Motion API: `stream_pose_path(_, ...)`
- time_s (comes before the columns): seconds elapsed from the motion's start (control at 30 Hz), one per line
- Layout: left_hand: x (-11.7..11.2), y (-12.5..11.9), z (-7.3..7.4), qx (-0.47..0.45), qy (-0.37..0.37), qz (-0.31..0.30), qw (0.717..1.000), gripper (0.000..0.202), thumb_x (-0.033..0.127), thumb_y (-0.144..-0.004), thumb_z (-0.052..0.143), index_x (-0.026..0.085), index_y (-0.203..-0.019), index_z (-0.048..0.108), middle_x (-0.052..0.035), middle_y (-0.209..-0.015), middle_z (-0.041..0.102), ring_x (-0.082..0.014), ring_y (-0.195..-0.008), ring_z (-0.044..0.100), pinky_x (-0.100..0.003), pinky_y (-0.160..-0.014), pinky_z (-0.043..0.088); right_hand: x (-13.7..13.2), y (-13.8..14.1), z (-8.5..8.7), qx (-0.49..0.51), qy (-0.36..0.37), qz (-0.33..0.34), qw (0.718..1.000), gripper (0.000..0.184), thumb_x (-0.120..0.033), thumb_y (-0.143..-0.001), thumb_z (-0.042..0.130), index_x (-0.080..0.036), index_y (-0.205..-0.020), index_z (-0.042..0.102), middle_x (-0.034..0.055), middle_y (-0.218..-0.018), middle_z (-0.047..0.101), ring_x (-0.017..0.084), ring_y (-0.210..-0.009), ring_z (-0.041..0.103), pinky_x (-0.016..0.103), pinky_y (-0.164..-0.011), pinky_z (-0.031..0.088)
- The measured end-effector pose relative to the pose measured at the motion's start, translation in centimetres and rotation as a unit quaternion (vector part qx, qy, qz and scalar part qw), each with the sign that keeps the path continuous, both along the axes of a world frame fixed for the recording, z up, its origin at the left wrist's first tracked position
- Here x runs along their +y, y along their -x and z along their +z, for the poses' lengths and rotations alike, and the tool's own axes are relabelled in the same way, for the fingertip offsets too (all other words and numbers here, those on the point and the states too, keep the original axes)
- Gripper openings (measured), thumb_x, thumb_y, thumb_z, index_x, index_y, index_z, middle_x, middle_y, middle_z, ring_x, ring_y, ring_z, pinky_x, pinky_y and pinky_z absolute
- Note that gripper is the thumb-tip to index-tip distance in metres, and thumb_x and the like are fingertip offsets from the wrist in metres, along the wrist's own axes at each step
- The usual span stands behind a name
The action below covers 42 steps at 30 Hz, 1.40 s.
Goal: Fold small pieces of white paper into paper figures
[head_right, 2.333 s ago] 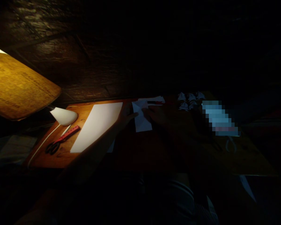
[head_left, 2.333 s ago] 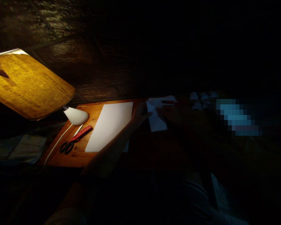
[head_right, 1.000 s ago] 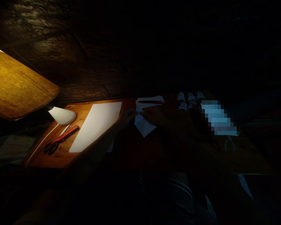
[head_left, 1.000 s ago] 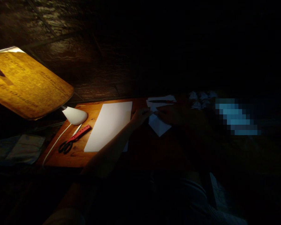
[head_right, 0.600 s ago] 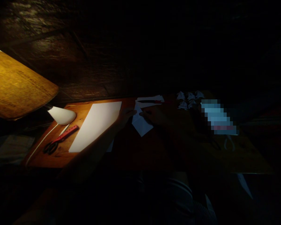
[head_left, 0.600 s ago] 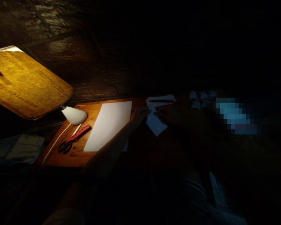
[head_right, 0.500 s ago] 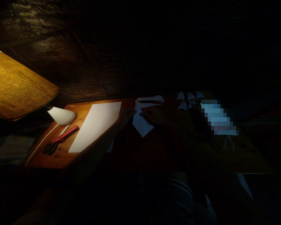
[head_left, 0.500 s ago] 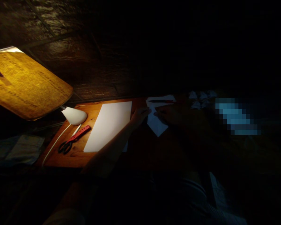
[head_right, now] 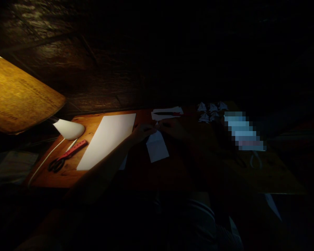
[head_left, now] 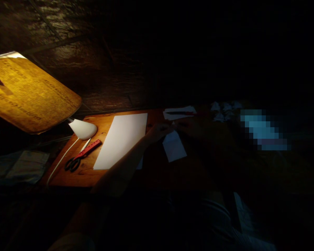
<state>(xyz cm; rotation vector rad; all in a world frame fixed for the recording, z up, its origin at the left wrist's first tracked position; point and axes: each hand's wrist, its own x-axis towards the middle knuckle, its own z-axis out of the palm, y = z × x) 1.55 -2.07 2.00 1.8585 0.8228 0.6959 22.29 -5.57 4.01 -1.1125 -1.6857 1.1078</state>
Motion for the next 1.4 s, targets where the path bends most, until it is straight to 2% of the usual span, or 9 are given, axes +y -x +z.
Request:
stream_pose_path(0.1, 0.0, 0.0, 0.0, 0.021, 0.011, -0.035, 0.999, 0.059, 0.07, -0.08, 0.072, 0.02, -0.055, 0.052, 0.0049, -0.055, 0.039, -0.0091, -0.053, 0.034, -0.027, -0.054, 0.027, -0.1, -0.1, 0.2, 0.003, -0.013, -0.013, 1.0, 0.056, -0.076, -0.075, 0.075, -0.02, -0.076, 0.073, 0.0086, -0.087, 0.076, 0.023, -0.085, 0.067, 0.035, -0.079, 0.054)
stream_pose_path(0.2, 0.1, 0.1, -0.1, 0.045, 0.017, -0.037, 0.998, 0.058, 0.066, -0.08, 0.074, 0.019, -0.055, 0.05, 0.0053, -0.055, 0.04, -0.0088, -0.054, 0.036, -0.026, -0.054, 0.027, -0.2, -0.3, 0.5, -0.009, -0.015, -0.012, 1.0, 0.052, -0.072, -0.077, 0.077, -0.019, -0.076, 0.073, 0.0092, -0.086, 0.076, 0.023, -0.084, 0.068, 0.036, -0.079, 0.054)
stream_pose_path(0.33, 0.1, 0.3, -0.2, 0.086, 0.029, -0.026, 0.996, 0.051, 0.056, -0.082, 0.074, 0.019, -0.056, 0.05, 0.0061, -0.058, 0.04, -0.0081, -0.056, 0.035, -0.025, -0.055, 0.026, -0.2, -0.4, 0.4, -0.032, -0.009, 0.029, 0.999, 0.052, -0.07, -0.078, 0.077, -0.019, -0.07, 0.07, 0.0057, -0.077, 0.072, 0.019, -0.076, 0.064, 0.032, -0.072, 0.051)
stream_pose_path(0.43, 0.0, 0.3, -0.1, 0.086, 0.026, -0.041, 0.995, 0.046, 0.055, -0.082, 0.071, 0.018, -0.06, 0.056, 0.0055, -0.06, 0.043, -0.0082, -0.057, 0.037, -0.026, -0.057, 0.028, 0.0, -0.2, 0.0, -0.017, 0.001, 0.033, 0.999, 0.052, -0.07, -0.073, 0.08, -0.019, -0.067, 0.07, 0.0035, -0.071, 0.068, 0.016, -0.069, 0.058, 0.03, -0.066, 0.046)
stream_pose_path(0.53, 0.0, 0.2, 0.0, 0.071, 0.009, -0.039, 0.997, 0.044, 0.057, -0.08, 0.071, 0.018, -0.064, 0.061, 0.0043, -0.062, 0.049, -0.0091, -0.058, 0.04, -0.026, -0.058, 0.03, 0.1, -0.1, -0.3, 0.009, 0.013, 0.016, 1.0, 0.048, -0.066, -0.07, 0.082, -0.02, -0.066, 0.07, 0.0026, -0.07, 0.066, 0.016, -0.068, 0.054, 0.03, -0.065, 0.043)
stream_pose_path(0.8, -0.1, 0.0, 0.5, 0.029, 0.008, -0.05, 0.998, 0.048, 0.056, -0.081, 0.071, 0.019, -0.058, 0.052, 0.0051, -0.058, 0.041, -0.009, -0.057, 0.036, -0.027, -0.058, 0.027, 0.6, -0.4, -0.7, 0.137, 0.055, -0.103, 0.984, 0.041, -0.053, -0.065, 0.083, -0.023, -0.057, 0.055, -0.001, -0.065, 0.054, 0.016, -0.069, 0.05, 0.031, -0.066, 0.04)
stream_pose_path(1.1, 0.3, 0.1, -0.1, 0.001, 0.022, -0.04, 0.999, 0.048, 0.054, -0.08, 0.073, 0.019, -0.056, 0.051, 0.0043, -0.059, 0.043, -0.0093, -0.058, 0.037, -0.027, -0.059, 0.028, 1.0, -0.2, -1.0, 0.232, 0.082, -0.139, 0.959, 0.035, -0.043, -0.059, 0.086, -0.023, -0.059, 0.056, -0.0023, -0.066, 0.054, 0.015, -0.065, 0.05, 0.03, -0.062, 0.039)
stream_pose_path(1.27, 0.3, 0.2, -0.1, 0.007, 0.027, -0.019, 0.999, 0.048, 0.052, -0.079, 0.074, 0.019, -0.054, 0.049, 0.0044, -0.058, 0.041, -0.0097, -0.059, 0.036, -0.027, -0.059, 0.028, 1.4, -0.3, -1.2, 0.204, 0.063, -0.151, 0.965, 0.038, -0.053, -0.062, 0.086, -0.023, -0.064, 0.062, 0.0011, -0.072, 0.062, 0.018, -0.074, 0.057, 0.032, -0.067, 0.044)
stream_pose_path(1.4, 0.2, 0.0, -0.2, -0.046, 0.028, 0.051, 0.997, 0.047, 0.059, -0.08, 0.073, 0.02, -0.061, 0.054, 0.0032, -0.063, 0.046, -0.0119, -0.064, 0.043, -0.026, -0.06, 0.032, 0.9, -0.3, -0.4, 0.141, 0.066, -0.098, 0.983, 0.051, -0.069, -0.066, 0.083, -0.022, -0.064, 0.061, 0.0016, -0.071, 0.061, 0.018, -0.074, 0.055, 0.032, -0.068, 0.046)
